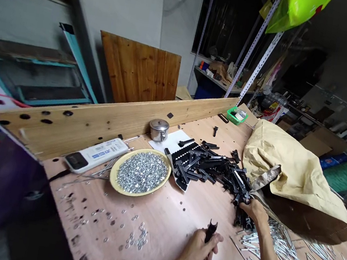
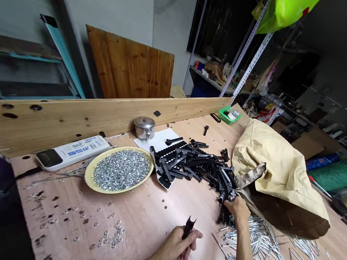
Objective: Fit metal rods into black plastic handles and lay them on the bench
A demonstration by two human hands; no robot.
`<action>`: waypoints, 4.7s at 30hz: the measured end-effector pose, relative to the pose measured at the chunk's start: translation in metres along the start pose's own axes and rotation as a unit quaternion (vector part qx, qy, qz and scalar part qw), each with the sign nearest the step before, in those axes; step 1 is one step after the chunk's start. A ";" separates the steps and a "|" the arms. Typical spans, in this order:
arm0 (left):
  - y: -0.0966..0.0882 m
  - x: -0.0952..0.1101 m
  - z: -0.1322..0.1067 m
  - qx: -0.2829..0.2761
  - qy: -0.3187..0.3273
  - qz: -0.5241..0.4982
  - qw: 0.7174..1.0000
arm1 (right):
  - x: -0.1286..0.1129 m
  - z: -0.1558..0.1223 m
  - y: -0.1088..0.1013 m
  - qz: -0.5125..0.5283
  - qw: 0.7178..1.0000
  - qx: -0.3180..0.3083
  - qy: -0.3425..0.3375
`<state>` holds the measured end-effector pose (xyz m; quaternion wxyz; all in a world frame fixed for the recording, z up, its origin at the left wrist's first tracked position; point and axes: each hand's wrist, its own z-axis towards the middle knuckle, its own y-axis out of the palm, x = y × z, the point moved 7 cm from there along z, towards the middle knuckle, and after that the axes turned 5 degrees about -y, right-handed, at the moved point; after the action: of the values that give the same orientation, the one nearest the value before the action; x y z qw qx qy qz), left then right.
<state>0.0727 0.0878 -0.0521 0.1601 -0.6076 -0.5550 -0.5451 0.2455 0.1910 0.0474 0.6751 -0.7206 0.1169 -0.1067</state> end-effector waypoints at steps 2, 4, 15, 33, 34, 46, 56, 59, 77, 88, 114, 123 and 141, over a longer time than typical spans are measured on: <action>0.000 0.001 -0.001 -0.004 0.003 -0.006 1.000 | -0.001 -0.006 0.000 0.004 1.000 -0.013 -0.003; 0.001 0.003 -0.002 -0.015 0.004 -0.017 1.000 | 0.002 -0.014 -0.008 0.012 1.000 -0.019 -0.007; 0.021 -0.002 -0.009 -0.177 -0.114 -0.287 0.934 | -0.028 -0.181 -0.009 0.222 0.914 0.297 -0.165; -0.007 0.015 -0.005 -0.023 -0.049 -0.210 0.976 | -0.047 -0.073 0.022 -0.138 0.866 0.198 -0.438; -0.010 0.015 -0.004 -0.005 -0.036 -0.196 0.980 | -0.047 -0.076 0.017 -0.089 0.876 0.212 -0.424; -0.006 0.010 -0.007 -0.031 -0.049 -0.204 0.977 | -0.017 -0.085 0.034 0.355 0.925 0.009 -0.137; -0.012 0.017 -0.010 0.013 0.002 -0.059 0.998 | -0.025 -0.030 0.018 -0.014 0.985 0.133 -0.104; -0.016 0.024 -0.014 0.054 0.057 0.027 0.997 | -0.034 -0.039 0.011 -0.045 0.984 0.122 -0.124; -0.004 0.021 -0.016 -0.009 0.060 -0.047 0.997 | 0.004 -0.134 0.023 0.171 0.977 0.043 -0.119; 0.001 0.018 -0.018 -0.067 -0.022 -0.147 0.987 | 0.011 -0.151 -0.010 0.306 0.927 0.206 -0.074; 0.015 0.039 -0.038 -0.126 0.114 -0.004 0.985 | 0.012 -0.165 -0.008 0.044 0.948 0.230 -0.214; 0.017 0.028 -0.038 -0.137 0.062 0.016 0.989 | 0.012 -0.137 0.026 0.005 0.949 0.167 -0.268; 0.040 0.042 -0.066 -0.214 0.129 0.119 0.961 | 0.011 -0.229 -0.057 0.505 0.782 0.358 -0.079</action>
<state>0.0664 0.0429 0.0230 0.1603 -0.6141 -0.3236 -0.7017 0.1862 -0.0263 0.1193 0.8486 -0.2711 0.3637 0.2721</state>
